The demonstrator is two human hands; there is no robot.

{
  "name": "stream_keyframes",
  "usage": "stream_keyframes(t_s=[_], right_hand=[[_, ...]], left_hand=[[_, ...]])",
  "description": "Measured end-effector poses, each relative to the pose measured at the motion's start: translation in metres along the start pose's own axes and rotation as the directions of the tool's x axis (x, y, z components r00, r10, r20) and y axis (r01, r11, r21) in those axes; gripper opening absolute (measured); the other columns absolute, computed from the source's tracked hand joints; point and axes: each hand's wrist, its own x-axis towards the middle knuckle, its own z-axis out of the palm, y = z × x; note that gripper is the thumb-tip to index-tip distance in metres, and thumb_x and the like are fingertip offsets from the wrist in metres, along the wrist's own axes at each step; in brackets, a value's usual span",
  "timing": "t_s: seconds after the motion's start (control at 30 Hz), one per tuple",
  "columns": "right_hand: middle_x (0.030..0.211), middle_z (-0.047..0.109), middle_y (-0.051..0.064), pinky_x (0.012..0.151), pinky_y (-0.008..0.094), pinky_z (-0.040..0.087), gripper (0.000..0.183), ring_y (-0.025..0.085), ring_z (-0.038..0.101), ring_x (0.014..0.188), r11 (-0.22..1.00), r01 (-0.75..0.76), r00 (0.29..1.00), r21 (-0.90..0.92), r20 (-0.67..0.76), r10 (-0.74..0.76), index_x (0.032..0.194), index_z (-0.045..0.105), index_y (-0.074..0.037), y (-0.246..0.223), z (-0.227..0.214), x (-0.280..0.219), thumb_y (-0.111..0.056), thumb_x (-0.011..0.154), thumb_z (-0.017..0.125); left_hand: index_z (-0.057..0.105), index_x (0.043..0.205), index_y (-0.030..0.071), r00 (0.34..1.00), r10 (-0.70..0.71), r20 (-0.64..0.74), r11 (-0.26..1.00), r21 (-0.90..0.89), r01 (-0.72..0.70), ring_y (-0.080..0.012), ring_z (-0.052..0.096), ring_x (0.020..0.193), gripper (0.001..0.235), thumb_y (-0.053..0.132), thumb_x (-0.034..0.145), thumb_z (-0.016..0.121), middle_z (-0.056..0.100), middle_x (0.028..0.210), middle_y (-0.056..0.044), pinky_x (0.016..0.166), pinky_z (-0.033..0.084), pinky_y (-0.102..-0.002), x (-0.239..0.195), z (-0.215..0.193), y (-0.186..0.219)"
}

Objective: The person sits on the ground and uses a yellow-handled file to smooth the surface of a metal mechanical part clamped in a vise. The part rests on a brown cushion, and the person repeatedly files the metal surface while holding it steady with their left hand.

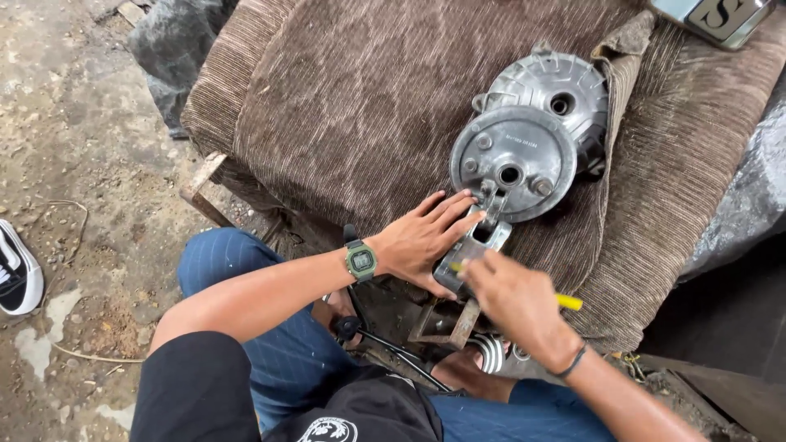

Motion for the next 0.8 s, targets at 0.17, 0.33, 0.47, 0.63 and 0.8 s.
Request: stream_keyframes(t_s=[0.17, 0.33, 0.47, 0.63, 0.8], right_hand=[[0.081, 0.047, -0.014, 0.050, 0.029, 0.050, 0.023, 0.010, 0.059, 0.060, 0.998, -0.061, 0.998, -0.028, -0.016, 0.060, 0.098, 0.063, -0.027, 0.014, -0.015, 0.007, -0.048, 0.102, 0.054], [0.080, 0.046, -0.014, 0.045, 0.033, 0.050, 0.019, 0.013, 0.058, 0.053, 1.000, 0.021, 0.999, 0.019, -0.025, -0.021, 0.097, 0.061, -0.025, 0.010, -0.007, 0.003, -0.043, 0.100, 0.055], [0.085, 0.052, -0.008, 0.048, 0.039, 0.053, 0.021, 0.021, 0.064, 0.058, 0.993, -0.059, 0.998, 0.102, -0.014, 0.061, 0.102, 0.062, -0.026, 0.004, -0.029, 0.005, -0.044, 0.102, 0.052], [0.099, 0.053, -0.009, 0.046, 0.031, 0.054, 0.016, 0.012, 0.065, 0.057, 0.994, -0.041, 0.998, -0.099, -0.055, 0.036, 0.102, 0.063, -0.029, 0.013, -0.029, 0.013, -0.042, 0.101, 0.055], [0.099, 0.054, -0.009, 0.042, 0.031, 0.051, 0.016, 0.013, 0.065, 0.058, 0.992, 0.106, 0.994, -0.067, -0.033, -0.108, 0.096, 0.063, -0.025, 0.007, 0.000, 0.001, -0.037, 0.100, 0.054]], left_hand=[[0.017, 0.162, 0.004, 1.000, -0.016, -0.006, 1.000, 0.011, 0.016, -0.0367, 0.026, 0.156, 0.137, 0.091, 0.065, 0.061, 0.031, 0.160, -0.026, 0.123, 0.026, -0.055, 0.000, -0.003, 0.002], [0.017, 0.161, 0.003, 1.000, -0.009, -0.008, 1.000, -0.027, 0.009, -0.0382, 0.026, 0.155, 0.136, 0.087, 0.065, 0.066, 0.030, 0.160, -0.027, 0.122, 0.027, -0.058, 0.001, 0.000, 0.000], [0.015, 0.162, 0.004, 1.000, -0.009, -0.008, 1.000, -0.013, 0.009, -0.0375, 0.024, 0.156, 0.139, 0.090, 0.065, 0.064, 0.029, 0.161, -0.026, 0.123, 0.026, -0.058, -0.001, 0.002, 0.001], [0.015, 0.162, 0.004, 1.000, -0.009, -0.014, 1.000, 0.003, 0.009, -0.0365, 0.024, 0.156, 0.138, 0.091, 0.065, 0.061, 0.029, 0.160, -0.025, 0.123, 0.026, -0.057, -0.001, 0.000, 0.000], [0.019, 0.160, 0.002, 1.000, 0.009, -0.017, 1.000, -0.028, -0.010, -0.0388, 0.025, 0.155, 0.136, 0.089, 0.065, 0.062, 0.030, 0.159, -0.028, 0.122, 0.027, -0.059, 0.000, -0.001, -0.001]])
